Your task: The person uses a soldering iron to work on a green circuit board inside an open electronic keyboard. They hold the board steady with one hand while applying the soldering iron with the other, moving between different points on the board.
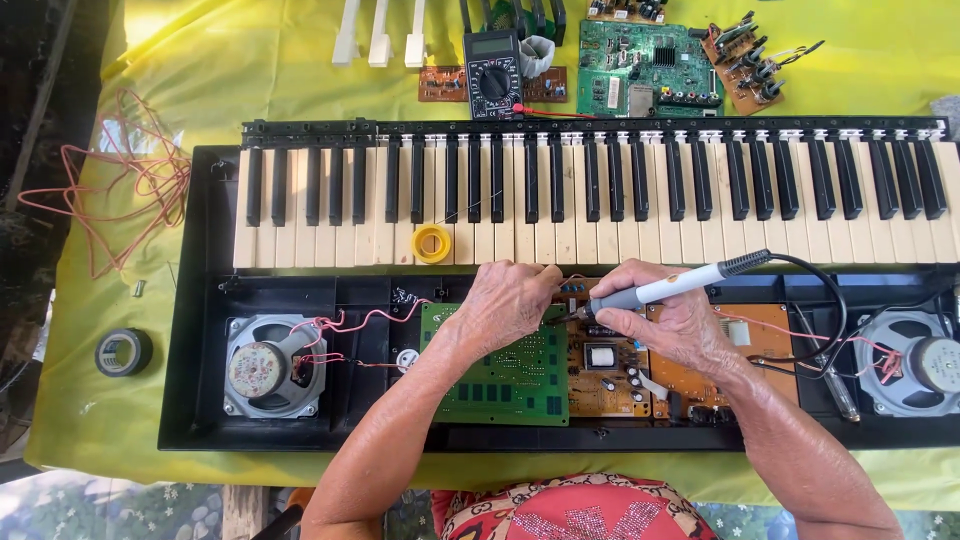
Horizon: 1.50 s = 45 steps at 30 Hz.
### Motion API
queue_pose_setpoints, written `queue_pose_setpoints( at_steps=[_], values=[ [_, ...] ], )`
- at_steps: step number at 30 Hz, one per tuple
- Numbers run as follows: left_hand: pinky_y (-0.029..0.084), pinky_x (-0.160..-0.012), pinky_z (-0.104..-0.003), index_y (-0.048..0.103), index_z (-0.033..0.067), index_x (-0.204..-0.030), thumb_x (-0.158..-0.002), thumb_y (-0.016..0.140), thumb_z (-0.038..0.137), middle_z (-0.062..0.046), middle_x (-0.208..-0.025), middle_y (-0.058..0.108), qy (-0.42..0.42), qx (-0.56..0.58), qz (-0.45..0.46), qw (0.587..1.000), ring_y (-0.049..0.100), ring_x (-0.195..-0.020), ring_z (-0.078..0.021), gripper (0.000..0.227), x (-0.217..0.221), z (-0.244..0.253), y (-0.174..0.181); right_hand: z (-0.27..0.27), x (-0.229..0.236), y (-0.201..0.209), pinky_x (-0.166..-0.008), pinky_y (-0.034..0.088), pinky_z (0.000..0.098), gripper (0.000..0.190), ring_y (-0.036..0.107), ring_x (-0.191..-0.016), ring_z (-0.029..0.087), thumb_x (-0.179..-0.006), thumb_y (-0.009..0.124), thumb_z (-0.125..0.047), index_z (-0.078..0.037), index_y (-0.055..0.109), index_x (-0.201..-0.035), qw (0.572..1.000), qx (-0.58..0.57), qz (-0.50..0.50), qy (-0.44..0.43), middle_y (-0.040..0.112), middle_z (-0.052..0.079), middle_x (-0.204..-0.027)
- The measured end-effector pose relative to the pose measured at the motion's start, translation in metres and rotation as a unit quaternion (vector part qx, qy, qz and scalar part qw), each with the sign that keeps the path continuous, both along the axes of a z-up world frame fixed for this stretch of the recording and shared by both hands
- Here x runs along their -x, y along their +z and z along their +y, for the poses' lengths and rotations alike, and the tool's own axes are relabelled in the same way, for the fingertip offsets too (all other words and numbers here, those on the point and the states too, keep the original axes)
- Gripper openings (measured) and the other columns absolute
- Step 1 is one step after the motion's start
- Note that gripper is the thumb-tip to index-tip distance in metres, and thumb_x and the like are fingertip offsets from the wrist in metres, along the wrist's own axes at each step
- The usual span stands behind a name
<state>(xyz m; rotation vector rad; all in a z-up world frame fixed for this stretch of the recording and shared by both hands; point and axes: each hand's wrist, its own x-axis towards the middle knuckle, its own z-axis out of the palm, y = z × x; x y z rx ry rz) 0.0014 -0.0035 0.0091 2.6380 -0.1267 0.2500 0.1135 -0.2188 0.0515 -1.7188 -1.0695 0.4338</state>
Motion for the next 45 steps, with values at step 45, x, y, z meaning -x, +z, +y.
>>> queue_pose_setpoints(
  at_steps=[45],
  values=[
    [0.05,-0.054,-0.041,0.059,0.0091,-0.09,-0.1,0.057,0.017,-0.002,-0.062,0.058,-0.006,-0.067,-0.017,0.998,0.059,-0.056,-0.0242,0.013,0.008,0.002,-0.03,0.007,0.033,-0.004,-0.079,0.061,0.0251,0.021,0.072,-0.089,0.016,-0.094,0.075,-0.014,-0.005,0.071,-0.112,0.997,0.046,0.049,-0.044,0.073,0.008,-0.101]
  ],
)
